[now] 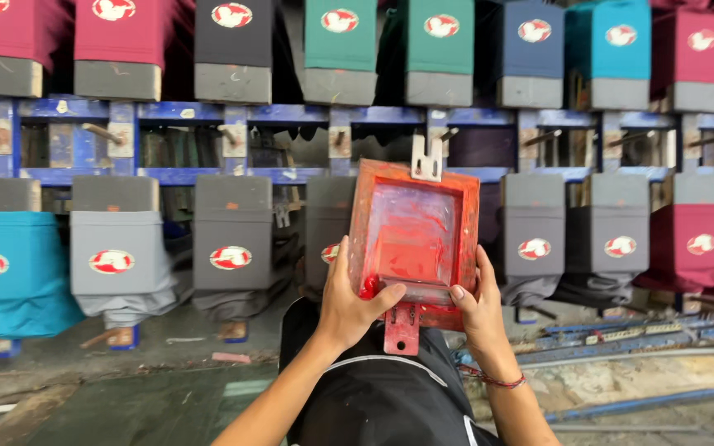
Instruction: The person uses a squeegee to apply red ink through a screen printing frame onto a series of garments mounted on a rack. The garments are processed one at a time as the person moves along the rack, applying ink to each item in sequence.
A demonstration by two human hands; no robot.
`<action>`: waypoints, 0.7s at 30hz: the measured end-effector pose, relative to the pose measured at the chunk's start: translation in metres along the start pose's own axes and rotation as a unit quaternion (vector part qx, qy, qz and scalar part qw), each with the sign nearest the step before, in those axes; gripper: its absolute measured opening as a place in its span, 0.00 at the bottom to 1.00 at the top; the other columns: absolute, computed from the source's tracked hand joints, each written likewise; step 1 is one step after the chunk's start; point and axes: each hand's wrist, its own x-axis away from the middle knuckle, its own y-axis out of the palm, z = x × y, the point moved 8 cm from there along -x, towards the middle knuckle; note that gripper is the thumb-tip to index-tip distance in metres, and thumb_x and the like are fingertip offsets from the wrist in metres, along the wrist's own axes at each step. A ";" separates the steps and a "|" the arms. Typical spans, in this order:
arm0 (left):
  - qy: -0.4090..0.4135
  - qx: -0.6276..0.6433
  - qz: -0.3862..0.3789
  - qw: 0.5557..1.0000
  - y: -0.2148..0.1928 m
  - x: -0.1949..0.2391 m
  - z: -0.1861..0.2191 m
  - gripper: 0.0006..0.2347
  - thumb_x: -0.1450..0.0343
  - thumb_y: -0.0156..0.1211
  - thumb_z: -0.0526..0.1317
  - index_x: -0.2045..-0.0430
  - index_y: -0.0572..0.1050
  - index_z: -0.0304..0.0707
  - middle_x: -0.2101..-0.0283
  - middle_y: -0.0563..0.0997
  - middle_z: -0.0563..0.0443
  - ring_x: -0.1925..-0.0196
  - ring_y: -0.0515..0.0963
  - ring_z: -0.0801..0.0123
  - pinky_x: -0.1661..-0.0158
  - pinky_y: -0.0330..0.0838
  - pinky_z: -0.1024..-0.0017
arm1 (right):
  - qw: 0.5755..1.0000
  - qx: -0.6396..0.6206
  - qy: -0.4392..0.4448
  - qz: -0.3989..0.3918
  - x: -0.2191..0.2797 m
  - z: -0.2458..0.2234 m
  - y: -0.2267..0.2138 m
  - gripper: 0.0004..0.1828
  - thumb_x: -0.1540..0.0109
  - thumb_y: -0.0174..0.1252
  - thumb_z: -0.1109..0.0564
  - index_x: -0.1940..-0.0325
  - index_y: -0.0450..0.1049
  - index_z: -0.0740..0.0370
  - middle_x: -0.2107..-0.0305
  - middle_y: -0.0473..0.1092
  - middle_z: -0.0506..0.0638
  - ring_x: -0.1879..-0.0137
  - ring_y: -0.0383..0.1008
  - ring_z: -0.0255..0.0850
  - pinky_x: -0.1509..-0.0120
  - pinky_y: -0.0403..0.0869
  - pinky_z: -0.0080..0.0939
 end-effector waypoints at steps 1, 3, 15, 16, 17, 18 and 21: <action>0.005 0.003 0.004 1.000 0.014 -0.002 0.011 0.60 0.54 0.74 0.63 0.27 0.49 0.35 0.33 0.60 0.26 0.28 0.60 0.40 0.31 0.53 0.53 | 1.000 0.002 -0.006 -0.003 -0.007 0.001 -0.013 0.63 0.51 0.64 0.39 0.18 0.44 0.60 0.37 0.62 0.68 0.33 0.66 0.57 0.32 0.67 0.60; -0.029 -0.004 0.002 1.000 0.041 -0.006 0.024 0.60 0.54 0.73 0.66 0.28 0.51 0.36 0.32 0.61 0.29 0.28 0.62 0.45 0.31 0.54 0.57 | 0.999 -0.011 0.037 0.011 -0.021 0.013 -0.040 0.57 0.46 0.62 0.43 0.18 0.44 0.62 0.37 0.61 0.70 0.34 0.66 0.59 0.33 0.68 0.61; 0.049 0.006 0.092 0.995 0.104 -0.021 -0.030 0.60 0.53 0.72 0.64 0.27 0.47 0.34 0.33 0.60 0.23 0.29 0.60 0.33 0.31 0.54 0.49 | 0.978 0.126 -0.142 -0.091 -0.066 0.019 -0.077 0.69 0.53 0.63 0.26 0.19 0.43 0.61 0.35 0.55 0.73 0.28 0.56 0.70 0.25 0.57 0.68; 0.046 0.004 0.090 0.995 0.105 -0.020 -0.035 0.60 0.53 0.72 0.64 0.27 0.47 0.34 0.33 0.60 0.23 0.29 0.60 0.33 0.31 0.54 0.49 | 0.978 0.125 -0.139 -0.089 -0.069 0.027 -0.081 0.69 0.53 0.63 0.26 0.19 0.43 0.61 0.35 0.55 0.73 0.28 0.56 0.70 0.25 0.57 0.68; 0.049 0.003 0.090 0.995 0.105 -0.019 -0.039 0.61 0.53 0.72 0.65 0.26 0.46 0.35 0.33 0.59 0.24 0.29 0.59 0.33 0.32 0.53 0.49 | 0.976 0.128 -0.147 -0.095 -0.071 0.033 -0.083 0.70 0.54 0.62 0.24 0.19 0.44 0.59 0.36 0.55 0.71 0.27 0.56 0.69 0.25 0.56 0.68; 0.054 0.002 0.084 0.995 0.107 -0.020 -0.042 0.62 0.54 0.72 0.65 0.26 0.45 0.36 0.33 0.58 0.25 0.29 0.59 0.33 0.32 0.52 0.48 | 0.975 0.131 -0.155 -0.094 -0.073 0.038 -0.087 0.71 0.55 0.62 0.23 0.18 0.44 0.58 0.36 0.55 0.70 0.27 0.56 0.67 0.24 0.56 0.67; 0.048 -0.007 0.077 0.996 0.110 -0.026 -0.048 0.62 0.52 0.70 0.66 0.26 0.43 0.36 0.33 0.57 0.23 0.29 0.58 0.32 0.32 0.52 0.46 | 0.977 0.116 -0.149 -0.096 -0.080 0.035 -0.085 0.68 0.52 0.62 0.25 0.19 0.45 0.60 0.37 0.55 0.71 0.27 0.57 0.66 0.25 0.57 0.65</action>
